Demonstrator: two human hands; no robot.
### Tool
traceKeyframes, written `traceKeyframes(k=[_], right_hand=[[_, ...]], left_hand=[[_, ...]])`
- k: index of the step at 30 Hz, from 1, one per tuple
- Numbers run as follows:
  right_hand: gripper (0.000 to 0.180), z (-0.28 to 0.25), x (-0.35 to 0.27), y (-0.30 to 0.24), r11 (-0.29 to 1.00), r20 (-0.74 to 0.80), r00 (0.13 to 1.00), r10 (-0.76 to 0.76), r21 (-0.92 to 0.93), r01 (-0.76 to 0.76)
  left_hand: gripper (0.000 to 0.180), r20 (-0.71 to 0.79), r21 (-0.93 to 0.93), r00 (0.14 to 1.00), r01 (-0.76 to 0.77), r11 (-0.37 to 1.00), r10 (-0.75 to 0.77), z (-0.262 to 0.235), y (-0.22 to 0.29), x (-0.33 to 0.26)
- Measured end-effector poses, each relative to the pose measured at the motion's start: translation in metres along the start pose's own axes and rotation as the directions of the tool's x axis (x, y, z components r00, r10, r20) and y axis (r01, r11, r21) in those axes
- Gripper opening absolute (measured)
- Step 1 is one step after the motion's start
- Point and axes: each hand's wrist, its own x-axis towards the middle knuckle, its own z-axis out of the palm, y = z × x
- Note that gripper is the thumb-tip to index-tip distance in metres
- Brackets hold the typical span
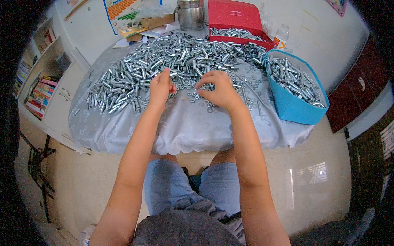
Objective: The person repeatedly picks up bolts and washers from a large pile on a table, threads the washers onto the bolts, and places the assembled fasteners into a blue bin. The task continues throughout the clip with consistent hand movements and no tool use.
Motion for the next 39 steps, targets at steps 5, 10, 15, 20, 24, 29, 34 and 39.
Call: traceKeyframes(k=[5,10,15,20,24,29,34,39], right_hand=[[0.019,-0.002,-0.009,-0.003,0.974,0.254,0.949,0.187,-0.177,-0.144],[0.023,-0.008,-0.011,-0.006,0.968,0.293,0.932,0.213,-0.191,-0.161],[0.020,-0.008,-0.008,-0.005,0.975,0.315,0.928,0.200,-0.160,-0.156],[0.015,-0.001,-0.004,-0.004,0.999,0.122,0.992,0.012,-0.034,-0.008],[0.011,0.002,0.004,-0.014,0.828,0.080,0.957,0.278,0.485,-0.281],[0.010,0.006,0.006,-0.015,0.747,0.022,0.960,0.280,0.623,-0.232],[0.011,0.006,0.006,-0.017,0.705,0.067,0.957,0.281,0.662,-0.253],[0.012,0.005,0.007,-0.021,0.633,0.052,0.955,0.291,0.738,-0.234]], left_hand=[[0.040,0.048,-0.031,0.997,-0.054,0.998,0.055,-0.001,-0.003,0.001],[0.043,0.033,-0.024,0.999,-0.020,1.000,0.020,-0.001,-0.001,0.001],[0.045,0.056,-0.005,0.998,-0.020,1.000,0.020,0.001,0.002,-0.002],[0.045,0.081,0.109,0.997,-0.029,0.994,0.020,0.003,0.000,-0.002],[0.043,0.191,0.098,0.979,0.051,0.994,-0.069,0.003,-0.002,-0.003],[0.039,0.297,0.066,0.946,0.120,0.991,-0.134,0.008,0.007,-0.012],[0.038,0.328,0.052,0.940,0.087,0.995,-0.099,0.007,0.007,-0.011],[0.039,0.363,0.041,0.925,0.104,0.994,-0.112,0.007,0.007,-0.011]])
